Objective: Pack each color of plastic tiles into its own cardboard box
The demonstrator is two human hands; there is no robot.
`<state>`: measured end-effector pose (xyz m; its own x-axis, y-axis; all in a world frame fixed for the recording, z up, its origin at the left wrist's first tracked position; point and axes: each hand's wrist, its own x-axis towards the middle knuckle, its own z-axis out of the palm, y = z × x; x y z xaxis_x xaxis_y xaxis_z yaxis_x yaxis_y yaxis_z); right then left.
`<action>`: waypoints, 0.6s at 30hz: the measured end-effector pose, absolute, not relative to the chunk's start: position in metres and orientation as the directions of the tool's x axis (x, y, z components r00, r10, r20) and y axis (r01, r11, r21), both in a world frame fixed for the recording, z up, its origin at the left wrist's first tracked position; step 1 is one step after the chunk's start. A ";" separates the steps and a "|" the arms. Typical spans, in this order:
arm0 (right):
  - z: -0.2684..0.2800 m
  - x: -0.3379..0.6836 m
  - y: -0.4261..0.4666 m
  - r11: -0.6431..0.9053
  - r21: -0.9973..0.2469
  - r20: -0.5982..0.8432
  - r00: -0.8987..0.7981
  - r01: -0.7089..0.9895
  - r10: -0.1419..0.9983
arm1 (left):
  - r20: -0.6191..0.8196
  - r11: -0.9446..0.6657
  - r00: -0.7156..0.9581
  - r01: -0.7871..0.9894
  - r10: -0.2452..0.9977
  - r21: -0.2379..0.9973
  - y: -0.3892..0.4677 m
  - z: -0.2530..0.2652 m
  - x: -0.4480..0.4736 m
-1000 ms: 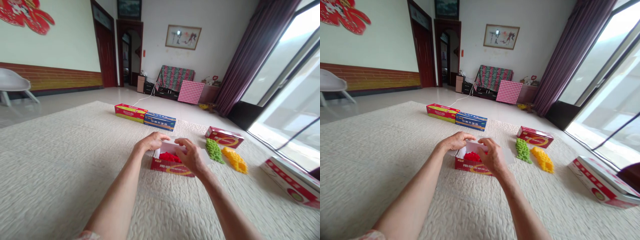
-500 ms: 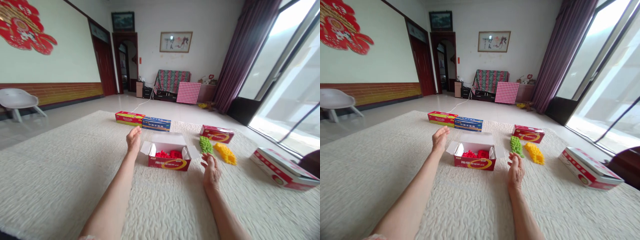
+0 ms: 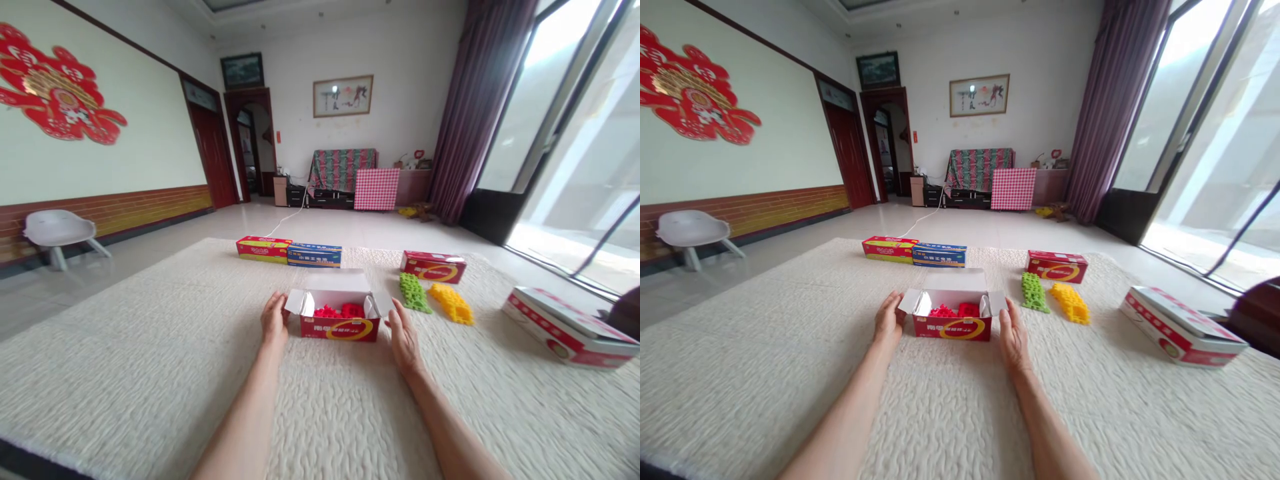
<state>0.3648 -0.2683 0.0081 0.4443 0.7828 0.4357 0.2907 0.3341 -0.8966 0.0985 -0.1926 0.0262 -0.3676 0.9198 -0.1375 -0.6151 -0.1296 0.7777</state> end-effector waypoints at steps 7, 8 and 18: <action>0.018 0.350 -0.271 0.488 -0.766 0.611 0.236 0.420 0.756 | -0.059 -0.118 -0.257 -0.619 0.965 0.776 -0.195 0.031 0.099; 0.017 0.349 -0.270 0.491 -0.764 0.612 0.229 0.420 0.757 | -0.050 -0.114 -0.242 -0.616 0.969 0.779 -0.195 0.031 0.100; 0.019 0.347 -0.267 0.486 -0.786 0.599 0.275 0.382 0.752 | 0.044 -0.067 -0.055 -0.526 0.998 0.848 -0.194 0.024 0.116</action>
<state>0.3471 -0.2672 0.0194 0.2749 0.7522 0.5989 0.3823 0.4861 -0.7859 0.1160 -0.1937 0.0240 -0.0550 0.9975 0.0444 -0.5255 -0.0667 0.8481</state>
